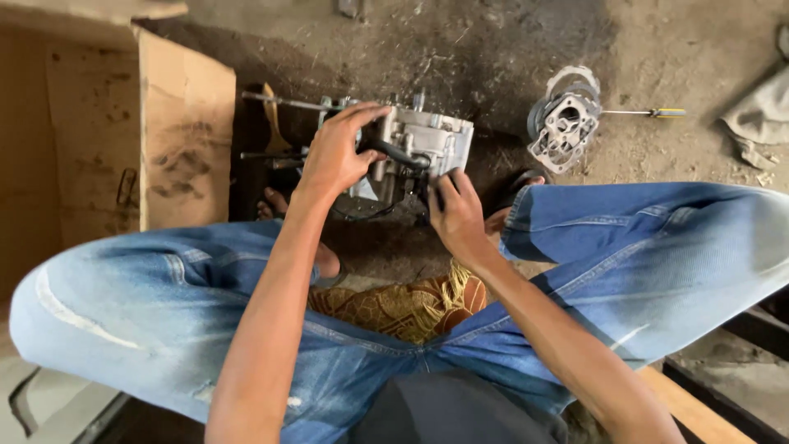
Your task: The person cleans and wipes motorcycle engine components with a cloth and brush during repair.
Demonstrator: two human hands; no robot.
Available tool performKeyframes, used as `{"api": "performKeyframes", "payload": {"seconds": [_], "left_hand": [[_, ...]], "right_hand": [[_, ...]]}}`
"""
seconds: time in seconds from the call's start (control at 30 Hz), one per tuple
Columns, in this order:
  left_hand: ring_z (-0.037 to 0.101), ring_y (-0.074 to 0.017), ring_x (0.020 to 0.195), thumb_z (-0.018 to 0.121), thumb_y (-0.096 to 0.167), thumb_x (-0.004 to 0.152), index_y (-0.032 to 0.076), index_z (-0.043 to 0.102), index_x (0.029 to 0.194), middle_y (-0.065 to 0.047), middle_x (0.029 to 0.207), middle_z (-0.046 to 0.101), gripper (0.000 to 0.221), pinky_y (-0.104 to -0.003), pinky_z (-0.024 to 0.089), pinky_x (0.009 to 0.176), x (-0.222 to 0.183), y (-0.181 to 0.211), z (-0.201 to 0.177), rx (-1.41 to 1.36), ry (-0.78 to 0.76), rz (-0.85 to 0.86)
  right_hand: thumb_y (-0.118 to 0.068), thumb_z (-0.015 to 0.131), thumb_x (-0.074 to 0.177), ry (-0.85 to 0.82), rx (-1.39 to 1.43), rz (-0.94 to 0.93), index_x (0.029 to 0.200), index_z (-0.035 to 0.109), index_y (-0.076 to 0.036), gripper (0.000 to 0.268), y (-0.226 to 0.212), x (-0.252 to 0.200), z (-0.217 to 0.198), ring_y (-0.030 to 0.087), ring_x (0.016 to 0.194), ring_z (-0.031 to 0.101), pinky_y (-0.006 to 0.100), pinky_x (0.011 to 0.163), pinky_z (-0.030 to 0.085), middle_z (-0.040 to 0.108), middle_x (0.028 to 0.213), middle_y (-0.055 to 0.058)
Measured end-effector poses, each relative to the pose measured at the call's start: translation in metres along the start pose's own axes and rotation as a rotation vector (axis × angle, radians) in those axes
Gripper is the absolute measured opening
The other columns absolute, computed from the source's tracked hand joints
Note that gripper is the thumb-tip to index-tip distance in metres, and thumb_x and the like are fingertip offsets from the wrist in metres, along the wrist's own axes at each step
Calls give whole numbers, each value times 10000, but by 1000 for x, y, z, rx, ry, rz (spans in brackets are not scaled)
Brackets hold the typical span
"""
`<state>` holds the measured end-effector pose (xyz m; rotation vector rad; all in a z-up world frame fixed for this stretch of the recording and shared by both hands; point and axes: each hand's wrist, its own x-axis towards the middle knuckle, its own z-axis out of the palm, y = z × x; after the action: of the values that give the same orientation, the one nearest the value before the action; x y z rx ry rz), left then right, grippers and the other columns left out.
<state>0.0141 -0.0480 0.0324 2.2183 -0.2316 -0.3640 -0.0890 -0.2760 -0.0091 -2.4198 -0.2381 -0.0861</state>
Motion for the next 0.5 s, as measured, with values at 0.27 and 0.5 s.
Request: {"api": "performKeyframes", "payload": {"seconds": [0.27, 0.5], "left_hand": [[579, -337, 1288, 887, 46, 700, 179, 646, 1356, -89, 1416, 614, 711, -399, 483, 1060, -4, -7, 9, -47, 51, 22], [605, -318, 1283, 868, 59, 726, 209, 649, 1368, -59, 1436, 630, 694, -394, 509, 1047, -12, -1, 4, -56, 75, -2]], "right_hand": [[17, 726, 940, 144, 161, 161, 1120, 679, 25, 186, 2, 24, -8, 374, 970, 647, 417, 836, 535, 620, 1067, 193], [81, 659, 924, -70, 85, 3, 1203, 636, 48, 281, 1, 10, -13, 388, 939, 623, 450, 794, 502, 587, 1058, 214]]}}
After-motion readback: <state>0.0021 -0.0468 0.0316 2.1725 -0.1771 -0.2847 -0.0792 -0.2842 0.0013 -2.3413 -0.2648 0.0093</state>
